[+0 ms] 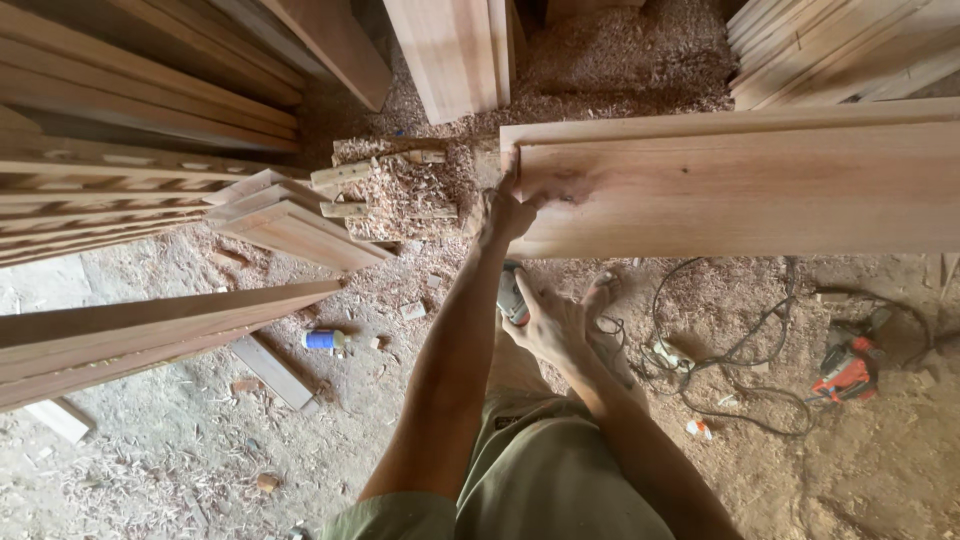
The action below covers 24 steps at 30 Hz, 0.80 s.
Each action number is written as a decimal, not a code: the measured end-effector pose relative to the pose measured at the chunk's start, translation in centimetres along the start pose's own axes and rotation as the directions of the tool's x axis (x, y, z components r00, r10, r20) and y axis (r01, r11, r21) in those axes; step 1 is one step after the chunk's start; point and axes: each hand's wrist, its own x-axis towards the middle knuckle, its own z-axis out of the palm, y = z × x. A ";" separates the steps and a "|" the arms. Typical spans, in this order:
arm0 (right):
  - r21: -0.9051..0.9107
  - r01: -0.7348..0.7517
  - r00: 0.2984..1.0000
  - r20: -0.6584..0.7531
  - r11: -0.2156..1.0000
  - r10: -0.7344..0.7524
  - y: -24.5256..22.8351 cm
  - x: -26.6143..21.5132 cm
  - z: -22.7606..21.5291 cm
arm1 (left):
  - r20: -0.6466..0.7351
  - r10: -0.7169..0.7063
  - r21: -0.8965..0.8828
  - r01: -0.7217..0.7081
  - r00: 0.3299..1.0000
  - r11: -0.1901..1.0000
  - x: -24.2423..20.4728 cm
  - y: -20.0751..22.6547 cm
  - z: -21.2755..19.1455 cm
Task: The person uses an orbital sander to smooth the surface of a rectangular wooden panel. They repeatedly flip the panel to sand both sides and set it aside after finishing.
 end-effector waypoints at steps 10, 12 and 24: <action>-0.009 -0.222 0.974 0.038 0.975 0.223 8.8 -2.0 -2.2 | 0.036 -0.095 -0.011 0.095 0.995 0.995 -1.5 1.3 -1.0; 0.002 -0.200 0.976 -0.085 0.980 0.199 11.3 -3.2 -3.7 | 0.012 -0.111 0.102 0.109 0.994 0.989 -1.6 1.7 -1.2; 0.083 -0.351 0.923 -0.135 0.933 0.360 28.5 -10.2 -16.2 | -0.364 -0.101 0.258 0.205 0.926 0.944 0.0 1.4 3.2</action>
